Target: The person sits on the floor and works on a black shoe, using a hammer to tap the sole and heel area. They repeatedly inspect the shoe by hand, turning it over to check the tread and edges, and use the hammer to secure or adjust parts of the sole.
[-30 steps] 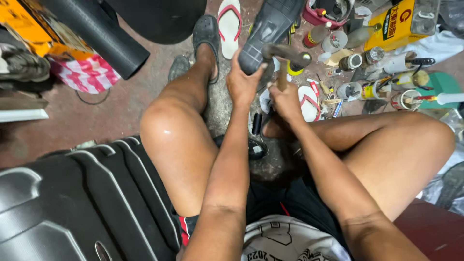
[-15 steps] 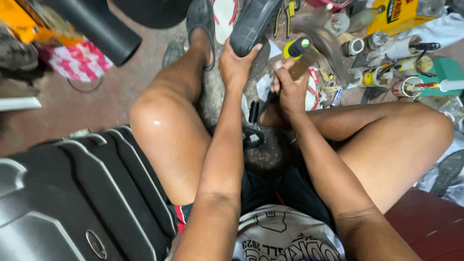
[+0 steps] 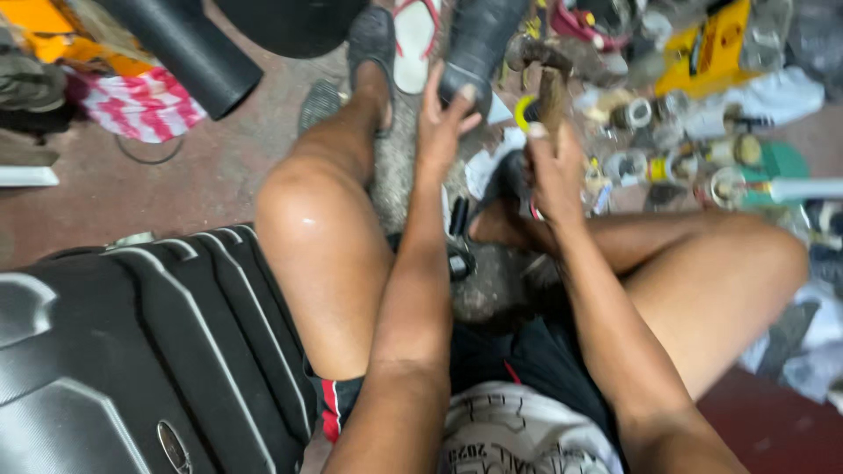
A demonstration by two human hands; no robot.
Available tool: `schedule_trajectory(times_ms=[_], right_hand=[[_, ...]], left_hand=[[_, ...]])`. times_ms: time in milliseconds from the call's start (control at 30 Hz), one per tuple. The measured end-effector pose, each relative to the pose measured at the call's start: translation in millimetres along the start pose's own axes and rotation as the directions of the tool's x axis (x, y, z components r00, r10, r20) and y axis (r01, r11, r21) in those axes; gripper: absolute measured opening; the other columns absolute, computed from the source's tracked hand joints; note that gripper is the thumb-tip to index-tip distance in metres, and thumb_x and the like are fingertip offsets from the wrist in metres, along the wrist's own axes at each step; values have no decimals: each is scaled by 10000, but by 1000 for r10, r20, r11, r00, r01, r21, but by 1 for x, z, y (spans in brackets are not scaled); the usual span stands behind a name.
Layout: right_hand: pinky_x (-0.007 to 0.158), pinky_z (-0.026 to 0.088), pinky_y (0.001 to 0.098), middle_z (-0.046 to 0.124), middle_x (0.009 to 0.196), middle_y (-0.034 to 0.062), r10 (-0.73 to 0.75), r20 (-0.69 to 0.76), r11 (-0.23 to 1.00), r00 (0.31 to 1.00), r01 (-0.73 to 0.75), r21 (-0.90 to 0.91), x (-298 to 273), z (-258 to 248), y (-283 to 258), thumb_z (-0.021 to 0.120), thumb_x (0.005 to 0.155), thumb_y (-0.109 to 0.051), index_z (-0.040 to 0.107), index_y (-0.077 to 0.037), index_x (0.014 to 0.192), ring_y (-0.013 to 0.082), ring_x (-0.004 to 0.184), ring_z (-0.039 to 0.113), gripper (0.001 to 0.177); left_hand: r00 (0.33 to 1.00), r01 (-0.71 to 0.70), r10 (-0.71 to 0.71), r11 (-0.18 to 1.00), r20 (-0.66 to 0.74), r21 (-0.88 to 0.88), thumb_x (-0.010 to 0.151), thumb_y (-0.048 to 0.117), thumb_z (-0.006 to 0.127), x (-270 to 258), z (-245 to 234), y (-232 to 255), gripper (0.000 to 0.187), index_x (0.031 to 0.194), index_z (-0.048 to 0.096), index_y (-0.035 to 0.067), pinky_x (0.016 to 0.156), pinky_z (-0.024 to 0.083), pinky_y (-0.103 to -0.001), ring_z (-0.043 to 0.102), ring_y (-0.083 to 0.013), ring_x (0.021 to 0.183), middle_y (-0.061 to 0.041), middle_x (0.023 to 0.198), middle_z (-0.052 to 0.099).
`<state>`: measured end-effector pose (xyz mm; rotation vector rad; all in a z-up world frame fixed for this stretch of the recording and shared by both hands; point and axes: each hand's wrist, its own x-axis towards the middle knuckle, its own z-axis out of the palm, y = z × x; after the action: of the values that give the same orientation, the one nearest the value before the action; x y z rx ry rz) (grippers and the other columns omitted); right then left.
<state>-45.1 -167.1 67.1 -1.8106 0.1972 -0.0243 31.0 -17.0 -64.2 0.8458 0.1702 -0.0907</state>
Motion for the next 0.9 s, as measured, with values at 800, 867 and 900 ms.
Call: schedule_trajectory(times_ms=[800, 867, 900], right_hand=[[590, 440, 334, 563, 724, 52, -85, 73, 911, 994, 107, -399, 24, -8, 6, 521, 1116, -360, 592, -29, 991, 158, 638, 538, 361], [533, 421, 303, 541, 721, 27, -102, -15, 967, 995, 96, -235, 12, -7, 14, 488, 1114, -382, 569, -49, 1023, 122, 585, 508, 355], [510, 412, 292, 535, 713, 18, -52, -29, 984, 998, 46, -174, 9, -8, 16, 488, 1113, -395, 551, -61, 1000, 112, 560, 493, 358]], left_hand=[[967, -172, 222, 931, -124, 323, 896, 251, 785, -6, 8, -11, 805, 1575, 373, 121, 749, 581, -328, 689, -197, 930, -184, 1216, 665], [900, -353, 436, 742, -11, 571, 952, 239, 813, 0, 10, -1, 721, 1556, 447, 98, 829, 593, -328, 705, -186, 1003, -192, 1310, 619], [919, -296, 391, 761, -44, 577, 942, 237, 812, 2, 12, 4, 721, 1553, 455, 101, 795, 584, -321, 692, -179, 940, -190, 1249, 646]])
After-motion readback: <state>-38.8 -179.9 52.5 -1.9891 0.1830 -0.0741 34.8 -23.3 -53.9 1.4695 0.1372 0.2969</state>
